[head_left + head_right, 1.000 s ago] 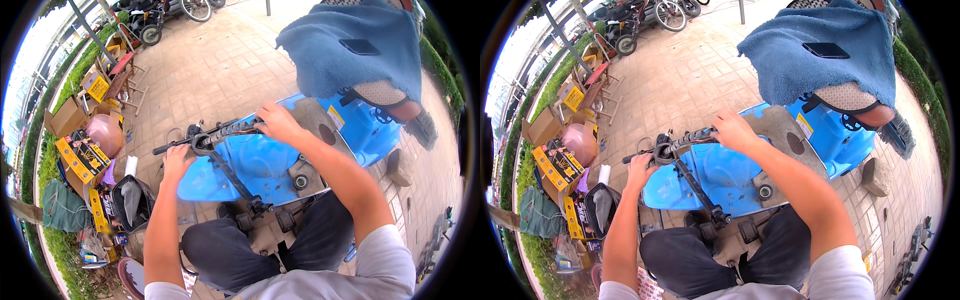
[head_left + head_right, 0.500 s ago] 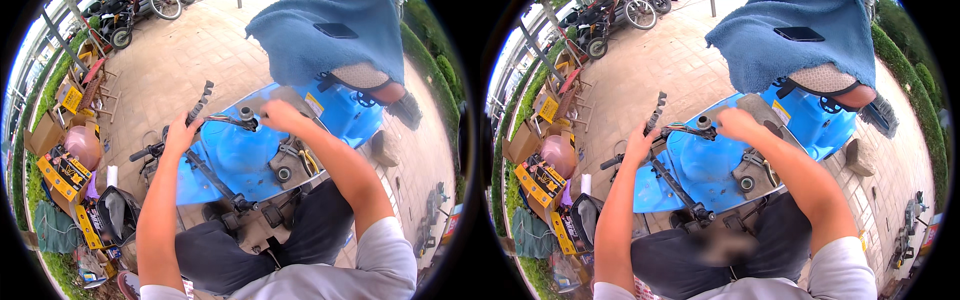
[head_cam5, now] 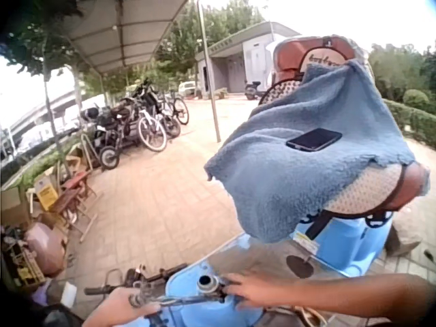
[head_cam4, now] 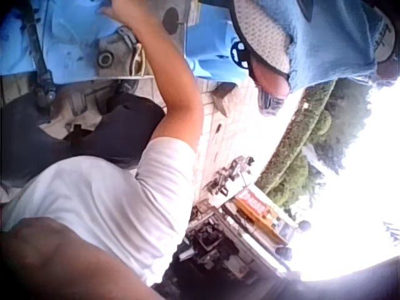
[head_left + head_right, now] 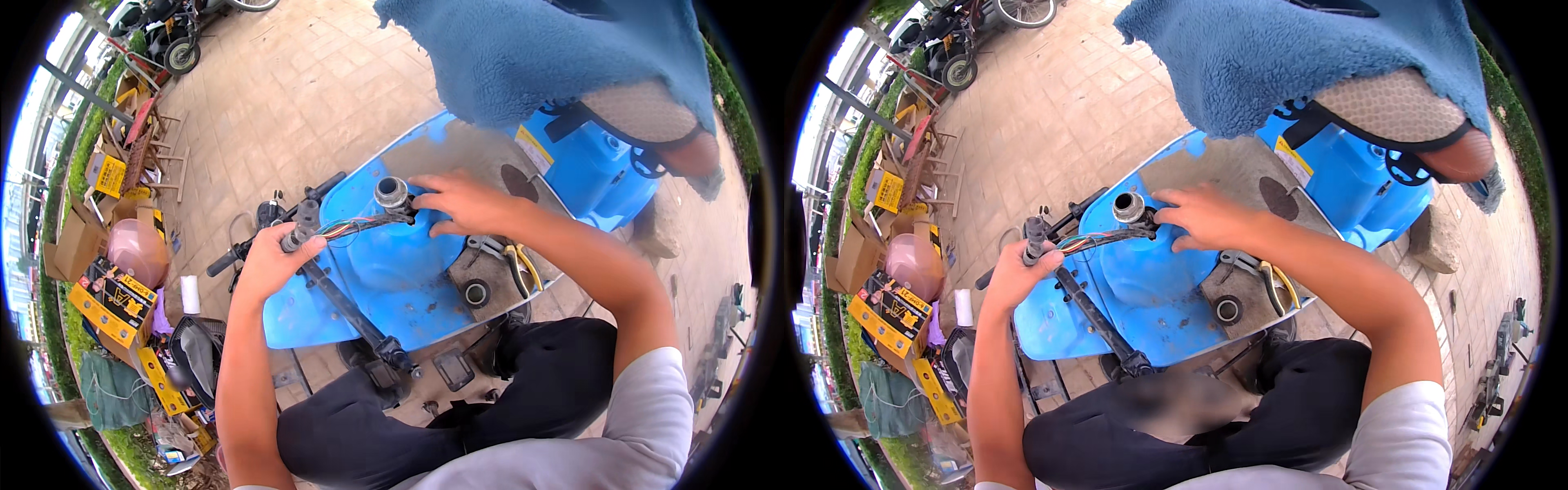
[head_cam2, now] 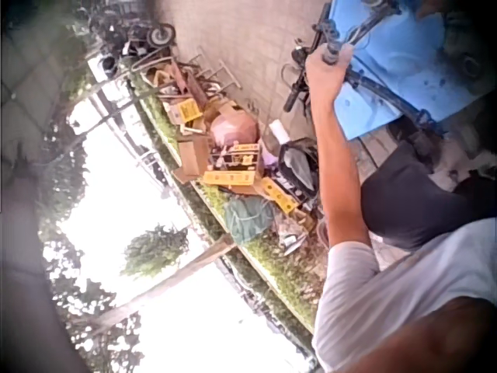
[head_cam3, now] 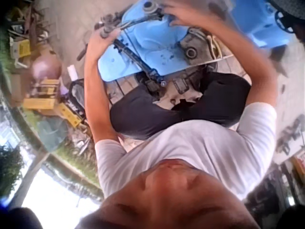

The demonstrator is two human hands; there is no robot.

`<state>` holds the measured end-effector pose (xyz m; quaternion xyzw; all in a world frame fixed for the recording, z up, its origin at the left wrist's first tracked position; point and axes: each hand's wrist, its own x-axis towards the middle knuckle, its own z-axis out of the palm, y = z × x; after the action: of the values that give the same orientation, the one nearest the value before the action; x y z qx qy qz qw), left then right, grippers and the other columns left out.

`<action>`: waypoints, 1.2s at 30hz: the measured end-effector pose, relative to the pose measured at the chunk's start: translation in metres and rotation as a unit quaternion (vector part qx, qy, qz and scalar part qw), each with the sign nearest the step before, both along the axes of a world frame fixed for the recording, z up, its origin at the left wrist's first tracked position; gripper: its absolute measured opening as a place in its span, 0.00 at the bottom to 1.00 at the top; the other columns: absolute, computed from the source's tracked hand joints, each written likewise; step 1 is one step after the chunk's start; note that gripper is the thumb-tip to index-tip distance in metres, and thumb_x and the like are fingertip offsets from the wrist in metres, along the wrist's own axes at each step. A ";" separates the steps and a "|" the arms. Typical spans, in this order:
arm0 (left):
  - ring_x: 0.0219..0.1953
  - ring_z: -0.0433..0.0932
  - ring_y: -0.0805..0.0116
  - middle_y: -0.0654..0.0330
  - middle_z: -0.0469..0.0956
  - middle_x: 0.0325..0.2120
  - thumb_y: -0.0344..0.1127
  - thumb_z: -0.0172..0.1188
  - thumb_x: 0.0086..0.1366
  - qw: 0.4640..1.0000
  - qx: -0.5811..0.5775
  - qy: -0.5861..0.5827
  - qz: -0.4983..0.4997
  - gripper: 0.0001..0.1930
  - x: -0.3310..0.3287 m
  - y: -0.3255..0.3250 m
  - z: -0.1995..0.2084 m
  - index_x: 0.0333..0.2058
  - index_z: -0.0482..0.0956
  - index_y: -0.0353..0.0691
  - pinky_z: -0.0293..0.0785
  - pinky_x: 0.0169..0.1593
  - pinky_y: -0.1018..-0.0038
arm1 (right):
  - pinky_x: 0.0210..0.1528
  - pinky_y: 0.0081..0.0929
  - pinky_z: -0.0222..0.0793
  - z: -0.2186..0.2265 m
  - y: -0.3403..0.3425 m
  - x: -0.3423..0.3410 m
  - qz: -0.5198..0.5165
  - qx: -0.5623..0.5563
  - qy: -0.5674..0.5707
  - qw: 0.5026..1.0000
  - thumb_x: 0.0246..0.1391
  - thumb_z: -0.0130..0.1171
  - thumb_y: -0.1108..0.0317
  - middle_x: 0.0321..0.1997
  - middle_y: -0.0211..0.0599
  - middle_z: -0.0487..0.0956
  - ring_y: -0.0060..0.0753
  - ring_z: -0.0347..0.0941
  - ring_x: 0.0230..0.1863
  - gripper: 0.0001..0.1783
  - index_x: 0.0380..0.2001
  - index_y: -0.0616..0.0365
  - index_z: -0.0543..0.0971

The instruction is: The person removes a front basket from a blue scooter using pliers and a screwdriver, then uses a power drill to remove screws from the basket. The person then removes the handlebar assembly and places it on the floor.

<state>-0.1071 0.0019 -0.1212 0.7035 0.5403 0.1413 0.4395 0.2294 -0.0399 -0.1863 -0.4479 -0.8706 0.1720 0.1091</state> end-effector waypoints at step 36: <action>0.31 0.71 0.79 0.67 0.76 0.28 0.39 0.66 0.62 0.988 0.043 -0.151 0.005 0.13 -0.003 0.006 -0.013 0.38 0.82 0.34 0.67 0.34 0.79 | 0.37 0.36 0.68 0.001 -0.041 -0.065 -0.164 0.080 0.233 0.955 0.49 0.68 0.67 0.36 0.39 0.75 0.37 0.73 0.35 0.10 0.30 0.60 0.78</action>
<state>-0.1097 0.0075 -0.1339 0.6893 0.4647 0.2715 0.4850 0.1642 -0.0811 -0.1855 -0.5214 -0.7466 0.1814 0.3712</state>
